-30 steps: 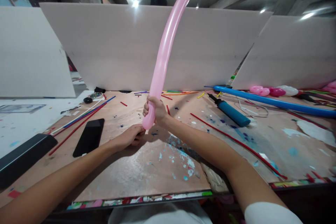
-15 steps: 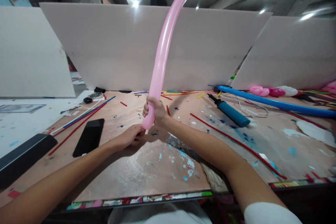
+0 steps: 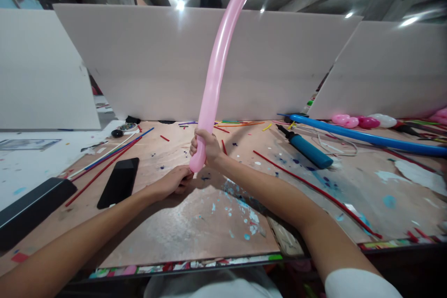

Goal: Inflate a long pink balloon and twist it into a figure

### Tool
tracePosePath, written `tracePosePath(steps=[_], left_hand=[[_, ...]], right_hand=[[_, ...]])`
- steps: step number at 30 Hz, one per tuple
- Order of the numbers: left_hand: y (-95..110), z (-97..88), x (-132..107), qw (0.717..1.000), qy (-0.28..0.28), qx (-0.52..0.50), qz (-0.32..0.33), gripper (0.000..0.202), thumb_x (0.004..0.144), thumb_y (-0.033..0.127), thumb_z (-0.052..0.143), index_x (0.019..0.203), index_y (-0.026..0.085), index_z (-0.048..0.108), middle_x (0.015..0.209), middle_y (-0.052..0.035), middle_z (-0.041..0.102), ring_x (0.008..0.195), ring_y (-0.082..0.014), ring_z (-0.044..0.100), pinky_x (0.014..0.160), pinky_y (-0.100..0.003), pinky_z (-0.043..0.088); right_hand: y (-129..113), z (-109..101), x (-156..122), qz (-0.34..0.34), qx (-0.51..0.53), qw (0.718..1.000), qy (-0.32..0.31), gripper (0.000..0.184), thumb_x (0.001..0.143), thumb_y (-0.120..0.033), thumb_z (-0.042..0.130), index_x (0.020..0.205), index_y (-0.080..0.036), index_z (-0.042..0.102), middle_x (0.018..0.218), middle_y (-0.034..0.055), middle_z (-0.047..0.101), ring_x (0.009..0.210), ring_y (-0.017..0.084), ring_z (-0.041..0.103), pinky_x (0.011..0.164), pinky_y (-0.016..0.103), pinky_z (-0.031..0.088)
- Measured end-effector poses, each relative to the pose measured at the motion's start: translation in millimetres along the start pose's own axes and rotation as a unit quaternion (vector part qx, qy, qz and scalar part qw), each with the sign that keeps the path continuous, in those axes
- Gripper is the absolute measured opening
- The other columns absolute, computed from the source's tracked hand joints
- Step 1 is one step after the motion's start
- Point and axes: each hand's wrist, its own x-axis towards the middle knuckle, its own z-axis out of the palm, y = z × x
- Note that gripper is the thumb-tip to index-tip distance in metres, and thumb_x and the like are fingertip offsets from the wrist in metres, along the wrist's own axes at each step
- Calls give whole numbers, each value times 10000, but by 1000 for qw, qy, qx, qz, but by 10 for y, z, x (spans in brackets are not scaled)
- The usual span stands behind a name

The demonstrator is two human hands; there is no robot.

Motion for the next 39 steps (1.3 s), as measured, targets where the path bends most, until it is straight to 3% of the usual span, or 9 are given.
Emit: tracePosePath(steps=[23,27,29,33,36,39], left_hand=[[32,33,-26,1000,13,-10,-4,298,776,368,564,657,195,353,584,81,250,444,-34,161,380,-140,118],[99,69,-29,997,65,-43,-1,256,777,290,529,618,188,357,544,80,256,413,-29,160,368,-137,130],[151,68,-30,993,96,-63,5,264,795,258,475,585,194,327,504,83,225,385,-32,141,356,-145,133],[248,26,-40,986,127,-107,29,276,842,229,440,595,193,324,491,95,190,371,-34,108,343,-134,113],[282,0,-44,976,136,-165,27,308,875,227,450,591,192,336,474,100,185,365,-37,90,330,-131,104],[292,-13,-39,974,118,-194,26,355,909,258,436,578,195,322,446,98,187,351,-42,77,318,-140,119]], right_hand=[[52,-37,13,-3,-3,1000,-8,336,677,-440,717,693,-211,470,484,-57,499,416,108,464,451,263,400],[123,-147,81,-2,-95,992,-88,352,703,-463,765,819,-176,597,692,12,644,619,144,597,618,289,511],[155,-215,110,-4,-193,971,-137,411,718,-521,775,865,-165,632,787,36,670,706,144,611,658,266,507],[154,-301,117,63,-346,916,-192,509,818,-645,654,824,-136,635,762,51,647,650,121,561,583,237,459],[153,-328,120,78,-356,903,-226,493,850,-621,642,853,-129,639,803,56,646,672,118,565,601,233,463],[218,-361,155,80,-299,919,-245,616,858,-732,531,949,-134,645,951,88,674,803,141,617,702,248,504]])
